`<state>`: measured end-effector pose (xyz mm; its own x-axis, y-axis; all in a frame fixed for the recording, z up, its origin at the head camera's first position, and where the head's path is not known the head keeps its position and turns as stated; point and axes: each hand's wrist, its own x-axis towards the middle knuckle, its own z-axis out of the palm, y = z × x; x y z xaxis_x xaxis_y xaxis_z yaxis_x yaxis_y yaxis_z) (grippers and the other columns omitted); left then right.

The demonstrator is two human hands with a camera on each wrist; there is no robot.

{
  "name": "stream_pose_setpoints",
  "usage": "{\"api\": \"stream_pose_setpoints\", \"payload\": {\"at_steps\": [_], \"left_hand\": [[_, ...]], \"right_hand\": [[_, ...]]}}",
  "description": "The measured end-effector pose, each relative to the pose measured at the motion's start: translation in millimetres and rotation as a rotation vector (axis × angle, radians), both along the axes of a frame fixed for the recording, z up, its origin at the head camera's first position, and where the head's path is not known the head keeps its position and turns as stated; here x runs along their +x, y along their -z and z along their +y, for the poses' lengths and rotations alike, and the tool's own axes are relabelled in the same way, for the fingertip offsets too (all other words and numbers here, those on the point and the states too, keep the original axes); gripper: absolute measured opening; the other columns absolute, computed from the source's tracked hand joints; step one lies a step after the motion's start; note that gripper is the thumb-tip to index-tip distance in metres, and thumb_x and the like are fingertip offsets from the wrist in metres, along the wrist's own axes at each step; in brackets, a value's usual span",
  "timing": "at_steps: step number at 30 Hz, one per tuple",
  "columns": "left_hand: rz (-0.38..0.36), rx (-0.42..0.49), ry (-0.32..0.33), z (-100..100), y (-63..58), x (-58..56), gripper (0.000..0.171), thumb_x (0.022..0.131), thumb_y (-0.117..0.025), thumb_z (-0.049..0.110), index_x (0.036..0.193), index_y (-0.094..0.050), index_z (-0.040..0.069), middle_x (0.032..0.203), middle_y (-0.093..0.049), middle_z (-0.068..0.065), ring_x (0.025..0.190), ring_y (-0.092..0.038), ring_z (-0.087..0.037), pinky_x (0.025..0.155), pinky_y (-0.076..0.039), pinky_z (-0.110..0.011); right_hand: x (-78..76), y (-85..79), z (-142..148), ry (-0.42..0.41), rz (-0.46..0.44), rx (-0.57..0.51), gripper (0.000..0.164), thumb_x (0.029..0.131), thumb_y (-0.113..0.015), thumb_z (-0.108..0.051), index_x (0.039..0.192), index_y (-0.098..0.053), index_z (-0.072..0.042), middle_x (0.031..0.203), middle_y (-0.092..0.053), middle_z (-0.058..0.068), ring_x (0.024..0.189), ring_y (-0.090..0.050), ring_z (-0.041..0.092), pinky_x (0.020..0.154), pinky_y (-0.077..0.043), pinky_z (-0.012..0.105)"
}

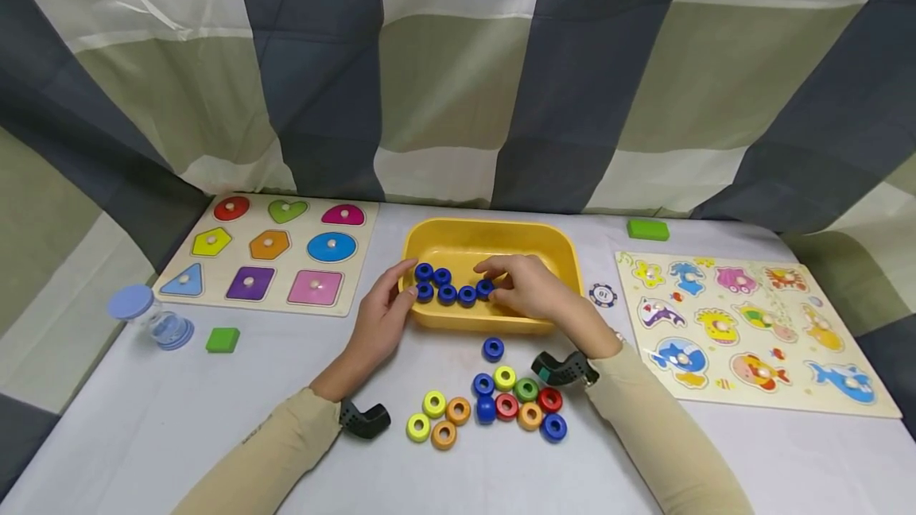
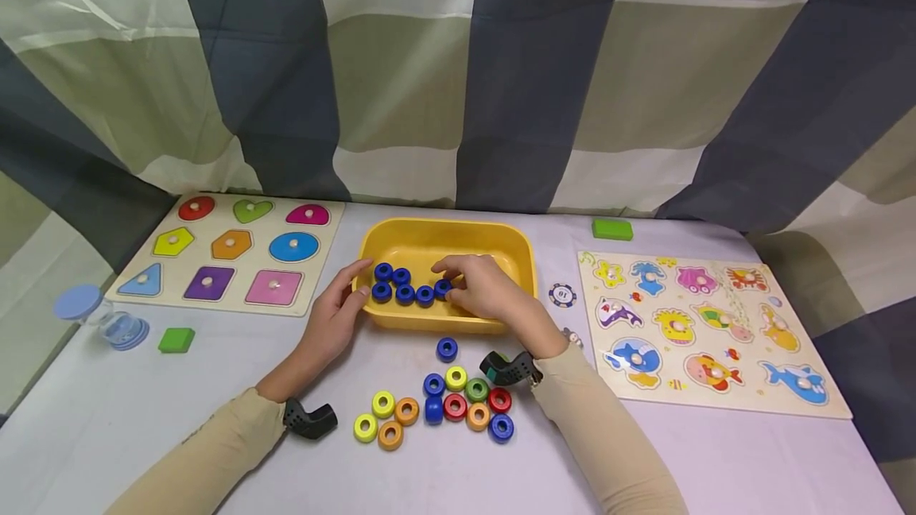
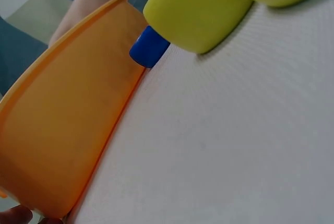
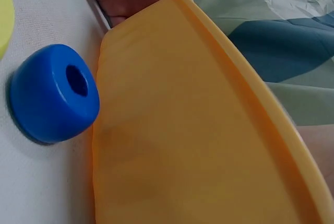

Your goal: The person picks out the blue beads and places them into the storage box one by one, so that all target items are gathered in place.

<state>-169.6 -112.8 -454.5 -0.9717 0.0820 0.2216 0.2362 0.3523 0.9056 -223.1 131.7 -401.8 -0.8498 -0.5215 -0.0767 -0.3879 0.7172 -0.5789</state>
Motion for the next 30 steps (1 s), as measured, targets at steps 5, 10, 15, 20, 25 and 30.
{"api": "stream_pose_setpoints", "payload": {"at_steps": [5, 10, 15, 20, 25, 30], "left_hand": [[-0.001, 0.003, -0.001, -0.7, -1.6, 0.3, 0.042, 0.101, -0.045, 0.015, 0.143, -0.046, 0.014, 0.15, -0.044, -0.002, 0.144, -0.035, -0.019, 0.117, -0.034, -0.038], [-0.005, 0.003, -0.005, -1.1, -1.2, 1.1, 0.043, 0.1, -0.045, 0.015, 0.143, -0.046, 0.014, 0.151, -0.044, -0.003, 0.144, -0.036, -0.018, 0.117, -0.034, -0.037], [0.0, 0.003, 0.004, 0.1, -0.8, 0.8, 0.043, 0.101, -0.045, 0.015, 0.143, -0.046, 0.014, 0.151, -0.044, -0.003, 0.144, -0.035, -0.019, 0.117, -0.034, -0.037], [0.011, 0.002, 0.01, 1.8, -0.5, 0.4, 0.042, 0.101, -0.045, 0.015, 0.143, -0.046, 0.014, 0.15, -0.044, -0.003, 0.144, -0.036, -0.019, 0.116, -0.035, -0.037], [0.016, 0.006, 0.007, 0.8, -1.4, -1.0, 0.042, 0.101, -0.045, 0.015, 0.143, -0.047, 0.014, 0.15, -0.045, -0.003, 0.144, -0.036, -0.018, 0.117, -0.035, -0.038], [0.002, 0.005, 0.006, -0.5, -0.6, 0.0, 0.043, 0.101, -0.045, 0.015, 0.143, -0.046, 0.014, 0.151, -0.044, -0.003, 0.144, -0.035, -0.018, 0.117, -0.034, -0.038]], "right_hand": [[-0.3, -0.2, -0.1, 0.006, 0.003, -0.012, 0.038, 0.089, -0.067, -0.01, 0.127, -0.063, -0.012, 0.119, -0.069, 0.01, 0.089, -0.064, 0.019, 0.086, -0.056, 0.035], [7.8, -4.3, 1.3, 0.028, 0.118, -0.105, 0.032, 0.09, -0.066, -0.014, 0.122, -0.066, -0.008, 0.113, -0.071, 0.009, 0.087, -0.065, 0.018, 0.079, -0.057, 0.033], [40.5, -17.9, 7.3, -0.004, 0.315, -0.289, 0.021, 0.088, -0.067, -0.011, 0.108, -0.071, -0.007, 0.099, -0.073, 0.007, 0.08, -0.06, 0.011, 0.068, -0.056, 0.027], [82.6, -12.4, 16.4, -0.159, 0.399, -0.261, 0.015, 0.087, -0.07, -0.015, 0.1, -0.072, -0.01, 0.088, -0.07, -0.004, 0.07, -0.055, 0.002, 0.059, -0.052, 0.018], [95.8, 2.6, 15.0, -0.158, 0.395, -0.037, 0.017, 0.087, -0.071, -0.019, 0.102, -0.072, -0.011, 0.088, -0.069, -0.005, 0.071, -0.053, 0.001, 0.064, -0.051, 0.017], [96.5, 11.5, 6.0, -0.095, 0.431, 0.102, 0.02, 0.086, -0.072, -0.025, 0.1, -0.072, -0.01, 0.086, -0.07, -0.003, 0.07, -0.055, 0.005, 0.065, -0.052, 0.023]]}}
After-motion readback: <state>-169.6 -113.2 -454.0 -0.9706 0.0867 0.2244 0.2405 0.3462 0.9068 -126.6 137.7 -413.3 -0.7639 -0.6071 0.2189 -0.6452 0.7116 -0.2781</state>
